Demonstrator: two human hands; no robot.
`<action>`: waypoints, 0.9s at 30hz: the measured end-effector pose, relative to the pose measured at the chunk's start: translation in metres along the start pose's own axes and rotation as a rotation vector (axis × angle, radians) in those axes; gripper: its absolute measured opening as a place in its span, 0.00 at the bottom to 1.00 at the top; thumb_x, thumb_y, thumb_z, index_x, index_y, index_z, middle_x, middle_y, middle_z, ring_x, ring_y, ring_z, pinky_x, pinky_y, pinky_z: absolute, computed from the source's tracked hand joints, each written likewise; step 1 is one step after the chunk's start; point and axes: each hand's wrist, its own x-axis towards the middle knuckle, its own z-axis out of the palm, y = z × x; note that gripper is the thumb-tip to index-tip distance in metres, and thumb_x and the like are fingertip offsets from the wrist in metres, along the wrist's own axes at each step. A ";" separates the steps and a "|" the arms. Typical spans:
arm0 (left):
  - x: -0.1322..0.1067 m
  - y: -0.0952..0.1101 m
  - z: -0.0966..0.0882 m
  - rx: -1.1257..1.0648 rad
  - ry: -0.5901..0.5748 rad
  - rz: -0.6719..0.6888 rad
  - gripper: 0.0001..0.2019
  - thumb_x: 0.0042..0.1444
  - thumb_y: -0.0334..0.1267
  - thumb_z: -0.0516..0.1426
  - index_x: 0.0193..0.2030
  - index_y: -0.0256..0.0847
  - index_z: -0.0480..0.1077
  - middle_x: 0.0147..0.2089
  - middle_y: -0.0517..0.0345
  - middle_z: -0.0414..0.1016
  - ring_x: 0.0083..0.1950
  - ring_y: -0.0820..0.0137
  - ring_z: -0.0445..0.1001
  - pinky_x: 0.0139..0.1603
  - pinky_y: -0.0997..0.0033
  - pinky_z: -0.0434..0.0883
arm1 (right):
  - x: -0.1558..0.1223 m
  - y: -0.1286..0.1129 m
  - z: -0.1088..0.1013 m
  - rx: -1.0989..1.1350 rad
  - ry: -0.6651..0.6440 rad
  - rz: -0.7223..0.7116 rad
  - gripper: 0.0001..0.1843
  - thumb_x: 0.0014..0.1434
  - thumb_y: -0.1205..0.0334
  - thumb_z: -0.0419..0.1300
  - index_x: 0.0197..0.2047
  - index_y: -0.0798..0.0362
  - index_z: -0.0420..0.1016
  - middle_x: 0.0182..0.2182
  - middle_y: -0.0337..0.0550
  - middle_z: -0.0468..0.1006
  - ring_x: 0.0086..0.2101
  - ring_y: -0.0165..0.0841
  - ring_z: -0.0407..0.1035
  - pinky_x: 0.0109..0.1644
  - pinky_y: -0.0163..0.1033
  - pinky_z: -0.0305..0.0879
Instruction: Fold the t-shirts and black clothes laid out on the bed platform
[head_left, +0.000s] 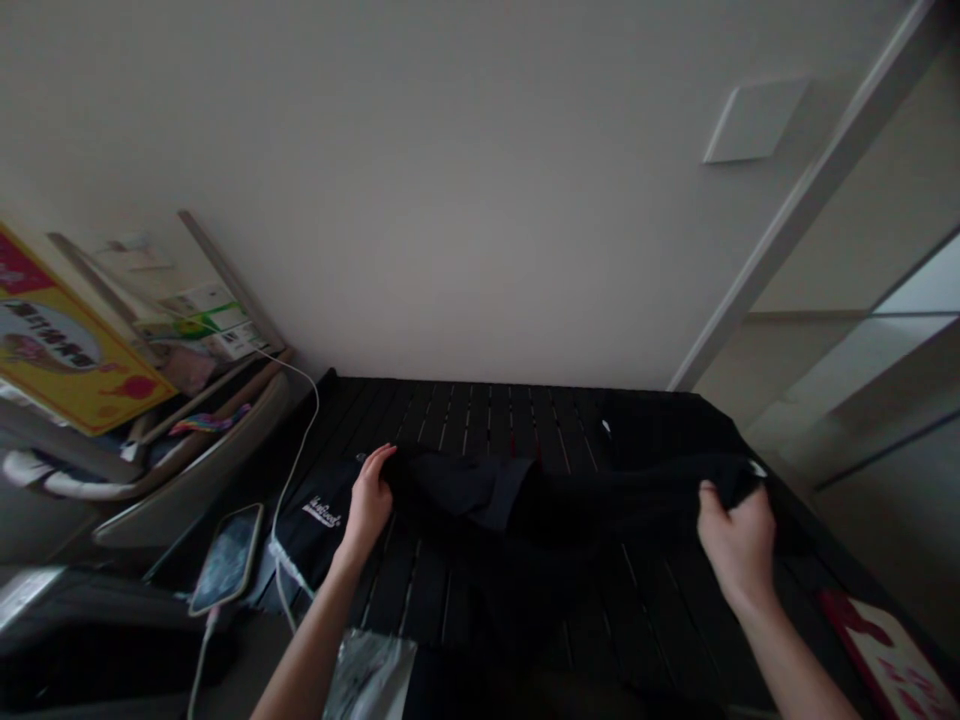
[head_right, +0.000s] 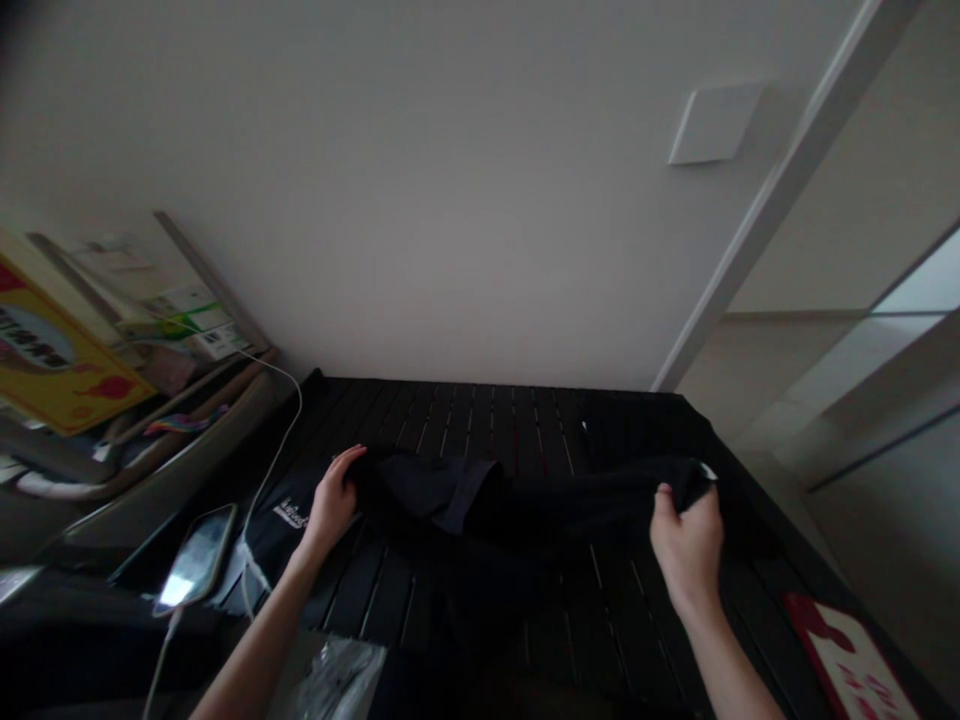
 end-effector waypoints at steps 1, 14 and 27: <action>-0.001 0.002 0.006 0.084 -0.032 -0.093 0.24 0.47 0.23 0.47 0.51 0.39 0.70 0.60 0.48 0.68 0.63 0.59 0.64 0.64 0.49 0.60 | -0.003 -0.010 0.003 -0.084 -0.051 0.011 0.34 0.54 0.52 0.53 0.59 0.66 0.59 0.48 0.67 0.70 0.47 0.54 0.68 0.45 0.52 0.66; -0.051 0.105 0.122 0.018 -0.386 -0.039 0.34 0.47 0.48 0.63 0.61 0.41 0.63 0.63 0.41 0.64 0.66 0.43 0.57 0.64 0.38 0.52 | -0.033 -0.064 0.116 -0.300 -0.591 -0.431 0.22 0.65 0.59 0.42 0.54 0.57 0.69 0.58 0.58 0.66 0.56 0.42 0.62 0.58 0.49 0.56; -0.079 0.039 0.057 -0.152 0.089 -0.267 0.10 0.60 0.39 0.48 0.46 0.43 0.65 0.37 0.53 0.76 0.38 0.63 0.78 0.40 0.65 0.72 | -0.105 -0.021 0.082 -0.367 -0.884 -0.476 0.10 0.57 0.56 0.54 0.41 0.49 0.70 0.40 0.46 0.78 0.44 0.44 0.69 0.50 0.52 0.56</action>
